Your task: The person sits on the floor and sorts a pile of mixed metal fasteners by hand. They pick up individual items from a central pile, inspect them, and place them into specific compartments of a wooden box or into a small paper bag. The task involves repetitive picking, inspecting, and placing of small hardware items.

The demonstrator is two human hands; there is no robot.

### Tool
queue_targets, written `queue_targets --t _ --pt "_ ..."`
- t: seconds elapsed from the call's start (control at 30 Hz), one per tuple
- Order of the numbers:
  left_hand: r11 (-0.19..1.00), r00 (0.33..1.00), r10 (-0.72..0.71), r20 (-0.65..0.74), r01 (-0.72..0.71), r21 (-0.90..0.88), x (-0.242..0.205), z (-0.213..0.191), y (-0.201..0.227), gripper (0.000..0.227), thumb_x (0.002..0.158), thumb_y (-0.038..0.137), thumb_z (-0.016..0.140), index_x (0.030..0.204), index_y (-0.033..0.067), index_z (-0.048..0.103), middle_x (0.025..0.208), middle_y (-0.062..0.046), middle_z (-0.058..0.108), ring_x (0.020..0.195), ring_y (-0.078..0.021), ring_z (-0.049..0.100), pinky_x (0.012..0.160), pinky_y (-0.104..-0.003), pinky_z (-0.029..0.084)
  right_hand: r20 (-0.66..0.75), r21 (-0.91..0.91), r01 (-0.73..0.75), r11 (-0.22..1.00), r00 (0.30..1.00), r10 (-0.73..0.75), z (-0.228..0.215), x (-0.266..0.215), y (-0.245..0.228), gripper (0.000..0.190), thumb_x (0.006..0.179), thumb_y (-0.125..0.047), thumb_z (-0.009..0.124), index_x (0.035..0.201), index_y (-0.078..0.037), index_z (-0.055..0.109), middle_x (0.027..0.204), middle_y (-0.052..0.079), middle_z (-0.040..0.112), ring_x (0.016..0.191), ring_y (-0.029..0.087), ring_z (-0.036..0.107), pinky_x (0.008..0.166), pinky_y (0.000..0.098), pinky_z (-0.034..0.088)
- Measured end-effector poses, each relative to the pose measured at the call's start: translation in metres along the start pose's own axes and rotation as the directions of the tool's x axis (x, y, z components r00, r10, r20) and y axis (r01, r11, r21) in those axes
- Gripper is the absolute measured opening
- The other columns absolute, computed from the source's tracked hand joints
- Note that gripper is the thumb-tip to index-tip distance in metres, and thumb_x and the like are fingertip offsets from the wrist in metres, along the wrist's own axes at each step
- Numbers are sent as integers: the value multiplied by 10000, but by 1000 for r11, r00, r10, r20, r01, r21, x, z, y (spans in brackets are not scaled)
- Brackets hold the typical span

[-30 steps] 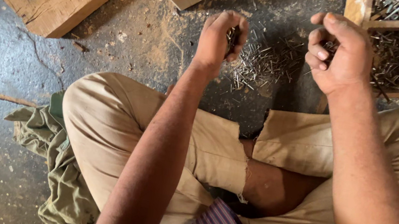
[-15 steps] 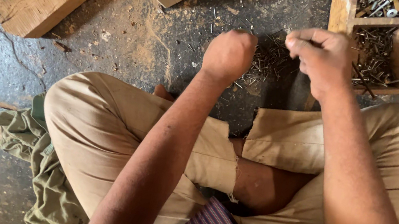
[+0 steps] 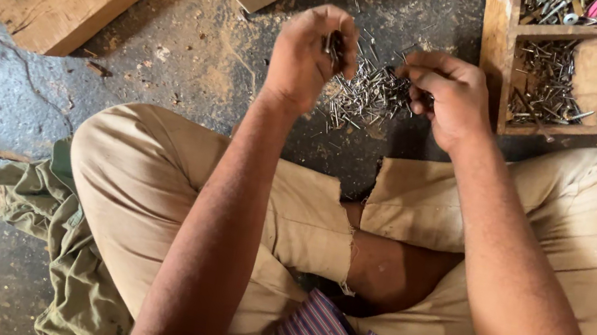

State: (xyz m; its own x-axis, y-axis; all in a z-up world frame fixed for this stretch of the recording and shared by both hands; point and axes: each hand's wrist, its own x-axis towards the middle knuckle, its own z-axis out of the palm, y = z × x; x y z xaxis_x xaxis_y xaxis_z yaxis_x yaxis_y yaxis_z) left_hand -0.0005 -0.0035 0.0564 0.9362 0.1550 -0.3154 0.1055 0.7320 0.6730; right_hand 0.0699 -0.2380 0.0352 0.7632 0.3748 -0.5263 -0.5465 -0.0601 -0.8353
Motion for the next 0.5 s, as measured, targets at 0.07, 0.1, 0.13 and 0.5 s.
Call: queue_targets --t 0.07,0.1,0.13,0.5 --pt "995 995 -57 -83 64 82 -6 9 0 235 930 241 551 798 59 619 639 -19 580 541 -150 525 460 -334 426 -30 -389 163 907 981 -190 6 -2 1 141 894 -48 757 1022 -98 786 1002 71 793 803 87 701 682 248 565" --pt "980 987 -102 -125 121 156 -8 11 -2 251 937 244 603 780 49 624 594 -1 533 498 -139 461 428 -327 368 -21 -565 223 794 959 -283 10 -4 1 151 874 -48 786 1013 -106 798 1021 61 801 875 88 744 770 243 612" --pt "957 975 -143 -169 179 226 -10 12 -5 279 943 249 655 762 39 630 549 15 486 454 -130 397 396 -324 310 -7 -667 211 715 957 -289 14 -7 1 155 866 -85 821 1018 -107 798 1010 62 799 857 111 745 755 266 599" --pt "7 965 175 196 -201 980 -14 -7 -57 223 750 243 796 951 146 809 865 -188 763 811 -358 748 806 -439 605 242 -831 424 361 859 -451 28 -17 -4 286 810 -73 867 1080 -40 782 980 138 777 849 247 762 801 358 591"
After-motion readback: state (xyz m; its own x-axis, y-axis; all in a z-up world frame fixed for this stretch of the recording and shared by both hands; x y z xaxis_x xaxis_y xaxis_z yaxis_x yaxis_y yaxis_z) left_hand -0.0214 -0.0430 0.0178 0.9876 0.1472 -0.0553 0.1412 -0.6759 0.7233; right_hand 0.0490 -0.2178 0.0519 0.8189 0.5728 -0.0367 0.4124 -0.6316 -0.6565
